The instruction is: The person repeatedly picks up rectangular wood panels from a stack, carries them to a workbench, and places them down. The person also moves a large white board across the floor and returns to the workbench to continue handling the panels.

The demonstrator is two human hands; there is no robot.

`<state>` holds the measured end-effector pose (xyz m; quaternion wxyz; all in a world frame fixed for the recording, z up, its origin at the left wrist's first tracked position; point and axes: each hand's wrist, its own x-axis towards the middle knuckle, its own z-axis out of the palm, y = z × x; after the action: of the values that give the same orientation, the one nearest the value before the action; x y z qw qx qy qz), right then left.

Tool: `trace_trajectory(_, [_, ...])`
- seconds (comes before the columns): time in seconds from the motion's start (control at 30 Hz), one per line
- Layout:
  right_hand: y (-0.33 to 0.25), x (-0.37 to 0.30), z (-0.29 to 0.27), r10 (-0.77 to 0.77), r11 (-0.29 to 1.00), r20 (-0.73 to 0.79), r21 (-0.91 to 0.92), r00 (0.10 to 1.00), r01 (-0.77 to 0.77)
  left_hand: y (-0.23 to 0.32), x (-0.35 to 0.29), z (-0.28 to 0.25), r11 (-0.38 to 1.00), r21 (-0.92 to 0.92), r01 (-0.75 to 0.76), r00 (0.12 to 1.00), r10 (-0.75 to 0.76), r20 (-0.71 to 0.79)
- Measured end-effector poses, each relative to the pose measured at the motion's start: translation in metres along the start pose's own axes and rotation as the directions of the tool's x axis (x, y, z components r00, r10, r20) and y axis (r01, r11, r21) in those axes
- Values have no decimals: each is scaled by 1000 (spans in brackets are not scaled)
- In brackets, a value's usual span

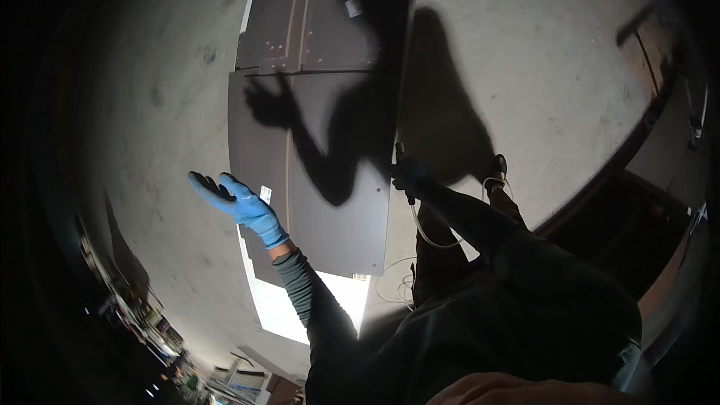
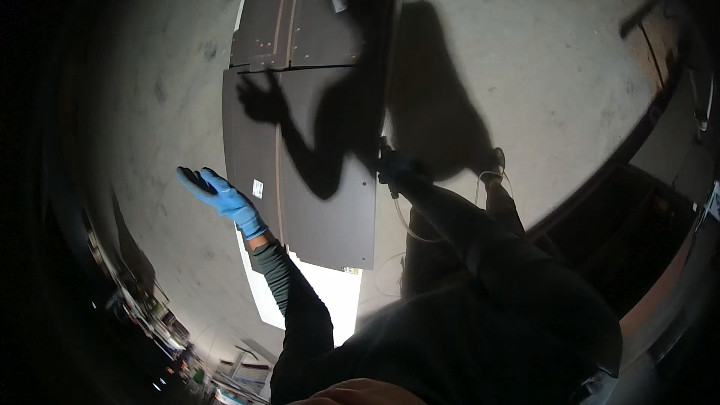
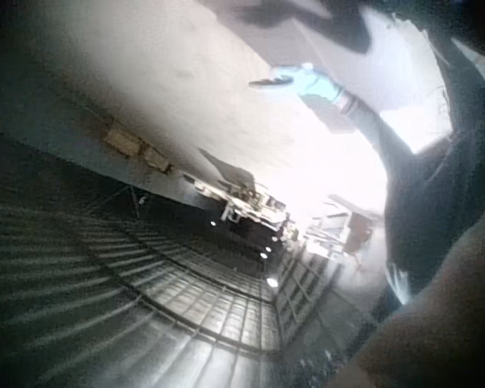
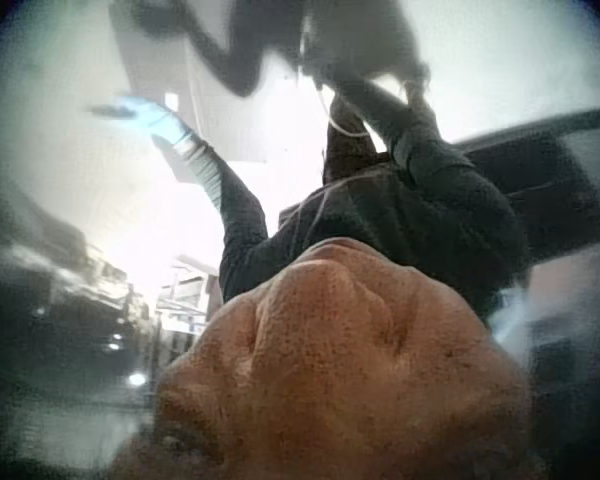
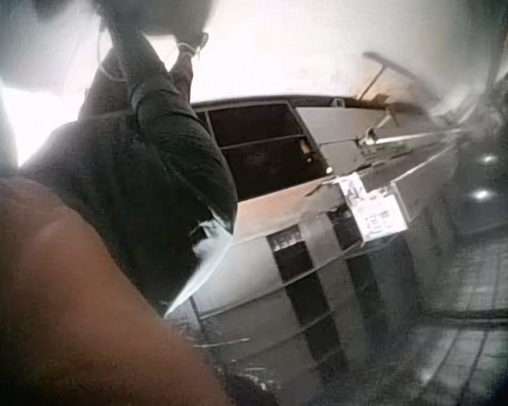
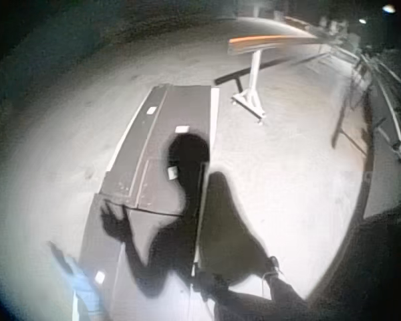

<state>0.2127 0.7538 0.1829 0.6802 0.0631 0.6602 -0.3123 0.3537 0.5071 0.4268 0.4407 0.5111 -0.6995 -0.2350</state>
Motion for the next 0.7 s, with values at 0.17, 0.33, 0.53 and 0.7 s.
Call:
trace_trajectory(0.17, [42,-67,-83,-220,891,192,439,956,117,91,-62,118,989,-13,-147,860,134,493])
trace_trajectory(0.33, [132,-116,-235,-876,459,-12,-321,481,828,92,-144,282,824,237,-515,709,253,659])
trace_trajectory(0.53, [263,-142,-340,25,632,-483,686,875,361,19,-115,397,623,584,-520,682,-108,723])
trace_trajectory(0.7, [375,-136,-355,-300,944,-823,-185,482,271,-21,-102,416,544,643,-539,689,-156,708])
